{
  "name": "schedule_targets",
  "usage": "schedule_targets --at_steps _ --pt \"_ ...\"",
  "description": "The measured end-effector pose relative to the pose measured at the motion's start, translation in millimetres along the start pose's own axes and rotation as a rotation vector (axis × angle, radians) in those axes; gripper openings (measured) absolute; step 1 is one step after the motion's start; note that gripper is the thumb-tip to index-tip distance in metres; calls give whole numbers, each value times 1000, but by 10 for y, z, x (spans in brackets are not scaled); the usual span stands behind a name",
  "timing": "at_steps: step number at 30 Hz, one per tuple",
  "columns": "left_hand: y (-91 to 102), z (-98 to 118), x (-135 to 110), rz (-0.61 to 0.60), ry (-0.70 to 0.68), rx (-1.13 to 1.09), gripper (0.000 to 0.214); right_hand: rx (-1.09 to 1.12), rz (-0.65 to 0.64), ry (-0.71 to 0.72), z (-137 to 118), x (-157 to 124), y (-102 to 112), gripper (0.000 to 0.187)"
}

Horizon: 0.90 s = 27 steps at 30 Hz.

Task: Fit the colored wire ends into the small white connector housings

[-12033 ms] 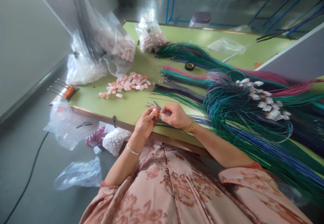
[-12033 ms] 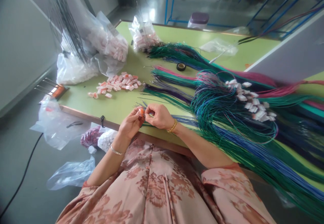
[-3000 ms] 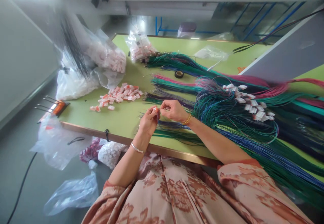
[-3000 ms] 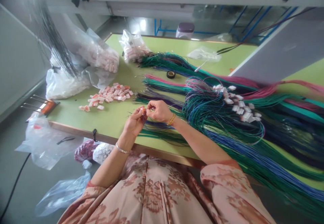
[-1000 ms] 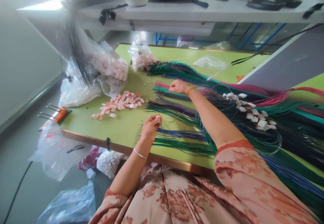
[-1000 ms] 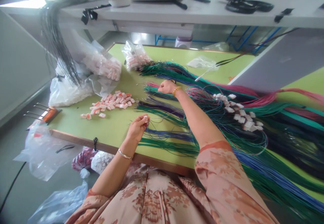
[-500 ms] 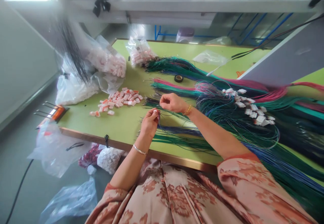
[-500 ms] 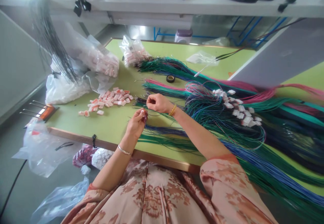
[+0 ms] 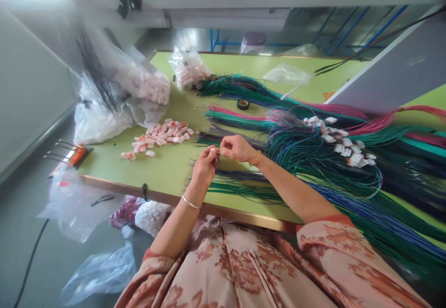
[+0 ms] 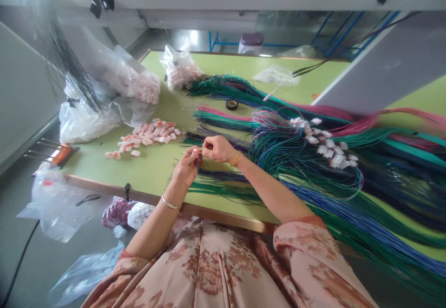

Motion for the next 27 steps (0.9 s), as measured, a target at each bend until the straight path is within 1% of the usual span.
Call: schedule_targets --at_steps 8,13,17,19,23,25,27 --pt "24 -13 -2 19 -90 100 27 -1 13 7 36 -28 -65 14" --pt "45 7 -12 68 -98 158 27 -69 28 70 2 -60 -93 16" --pt "22 60 -7 71 -91 164 27 -137 21 110 -62 -86 -72 15" --pt "0 69 -10 79 -93 190 28 -190 48 113 -78 -92 -66 14" --pt "-39 71 -17 118 -113 277 30 -320 142 110 -79 -123 -72 11" --pt "-76 73 -9 97 -106 316 30 -365 165 108 -82 -149 -64 10" --pt "-114 86 10 56 -84 328 30 -341 130 107 -93 -156 -33 11"
Point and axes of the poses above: each hand's wrist, its own x-axis towards the middle knuckle, its own y-axis out of the back of the hand, z = x × y, the point moved 7 cm from there along x, towards the middle knuckle, and after that the axes turned 7 degrees about -y, right-handed, at the moved point
